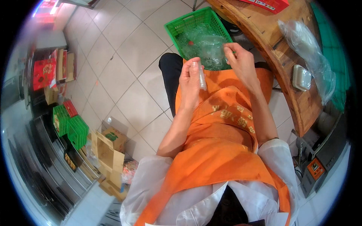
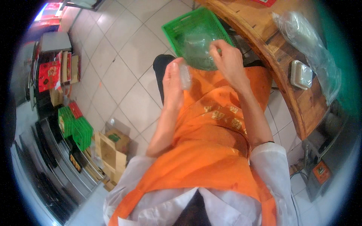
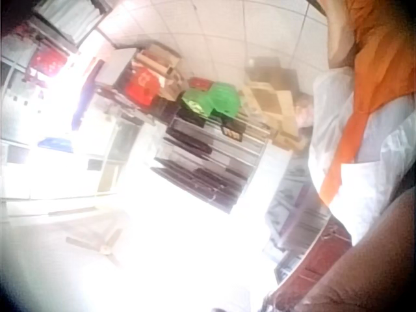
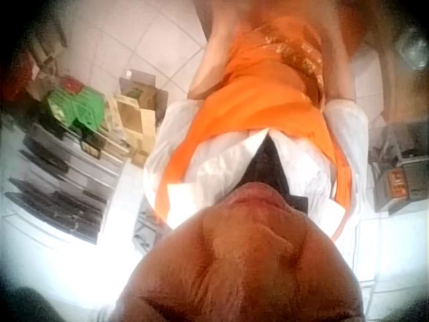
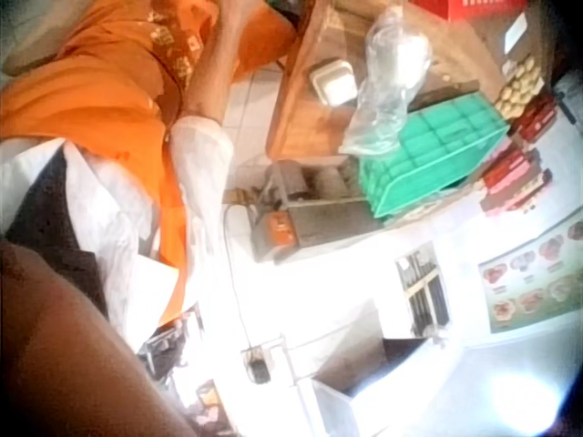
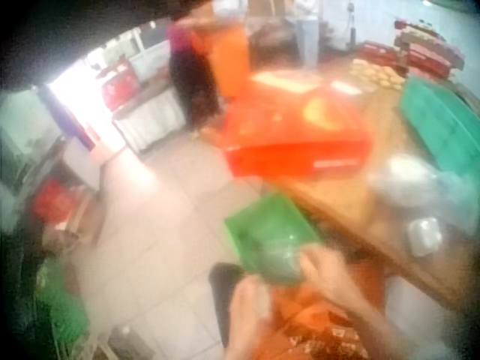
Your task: The person sits on the floor and repeatedly assembles small, clear plastic containers by hand. They pick up a base and a lid from a green basket, press them together, and place the finished unit on a wooden table. The process is repetitive and involves handling the plastic parts one at a time.
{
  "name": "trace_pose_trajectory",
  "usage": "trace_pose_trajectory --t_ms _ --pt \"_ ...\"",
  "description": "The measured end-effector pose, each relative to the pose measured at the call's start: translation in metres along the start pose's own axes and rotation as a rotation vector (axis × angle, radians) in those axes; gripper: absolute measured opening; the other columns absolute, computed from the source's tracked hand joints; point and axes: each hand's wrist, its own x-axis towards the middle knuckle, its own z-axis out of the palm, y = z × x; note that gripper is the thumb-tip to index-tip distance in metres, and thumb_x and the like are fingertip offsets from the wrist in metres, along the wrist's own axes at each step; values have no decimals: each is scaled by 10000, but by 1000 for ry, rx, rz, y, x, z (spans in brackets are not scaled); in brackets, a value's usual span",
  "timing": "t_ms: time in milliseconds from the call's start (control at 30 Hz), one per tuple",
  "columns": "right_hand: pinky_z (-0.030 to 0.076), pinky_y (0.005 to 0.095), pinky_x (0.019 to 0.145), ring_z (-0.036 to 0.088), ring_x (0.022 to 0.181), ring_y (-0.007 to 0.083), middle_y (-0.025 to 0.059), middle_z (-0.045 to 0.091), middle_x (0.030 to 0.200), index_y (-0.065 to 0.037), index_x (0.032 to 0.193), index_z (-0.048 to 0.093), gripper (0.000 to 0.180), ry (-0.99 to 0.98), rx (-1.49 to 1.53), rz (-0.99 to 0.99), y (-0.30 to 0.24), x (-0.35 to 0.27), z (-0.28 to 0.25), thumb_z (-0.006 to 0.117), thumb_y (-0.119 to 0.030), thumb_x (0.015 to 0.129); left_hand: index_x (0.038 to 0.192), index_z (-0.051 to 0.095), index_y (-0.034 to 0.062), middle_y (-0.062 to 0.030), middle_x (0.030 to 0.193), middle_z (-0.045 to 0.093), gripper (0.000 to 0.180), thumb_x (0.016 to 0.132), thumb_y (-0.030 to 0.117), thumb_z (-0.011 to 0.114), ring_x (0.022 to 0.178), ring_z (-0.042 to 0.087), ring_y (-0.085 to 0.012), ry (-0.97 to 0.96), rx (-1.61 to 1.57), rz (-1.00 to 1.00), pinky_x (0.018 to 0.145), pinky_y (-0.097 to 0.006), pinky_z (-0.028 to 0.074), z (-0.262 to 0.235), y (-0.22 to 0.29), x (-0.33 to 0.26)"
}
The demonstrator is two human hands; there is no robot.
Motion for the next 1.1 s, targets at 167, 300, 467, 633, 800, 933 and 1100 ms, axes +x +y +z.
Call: trace_pose_trajectory --t_ms 167,300,467,633,800,933,1100 --pt "424 227 499 505 518 101 44 562 675 6 886 557 229 -343 469 255 -14 -34 12 526 -209 813 1035 486 48 -26 846 521 298 872 291 428 707 487 -81 -7 93 81 609 -223 419 -3 -11 -2" --pt "371 157 460 458 510 16 -30 516 649 -20 822 568 155 -499 687 347 -29 -54 6 518 -167 826 1029 489 44 -10 841 493 289 862 278 458 731 455 -63 -32 100 99 615 -205 391 6 -10 -6" --pt "353 159 447 454 493 26 -24 516 632 -22 787 561 153 -502 676 321 -32 -58 -3 496 -151 836 1020 492 52 22 789 468 295 844 289 499 676 420 -38 -111 -36 55 572 -178 369 10 -9 -11" --pt "349 157 449 453 494 25 -26 513 624 -26 783 557 121 -429 762 353 -29 -62 0 494 -122 821 1042 476 45 -45 873 523 336 869 328 425 749 502 -99 -173 -82 -10 623 -227 425 15 -5 -17" --pt "364 172 474 455 501 41 -32 519 633 -23 780 554 99 -103 479 235 -24 -58 1 486 -94 795 1050 457 33 -58 874 539 369 883 351 375 749 524 -124 -48 -18 22 628 -259 444 6 -8 -7" --pt "389 200 500 486 539 64 20 535 626 6 775 546 126 -21 281 189 -26 -32 -11 499 -110 791 1055 445 28 -59 880 524 387 881 365 367 725 522 -138 0 -25 -16 631 -265 446 -6 -2 0" --pt "411 208 515 523 597 74 69 567 671 39 878 542 243 61 69 48 -6 -1 0 518 -192 806 1068 454 26 -63 909 514 416 879 384 355 806 512 -144 -15 -6 29 658 -265 443 3 -1 -4"
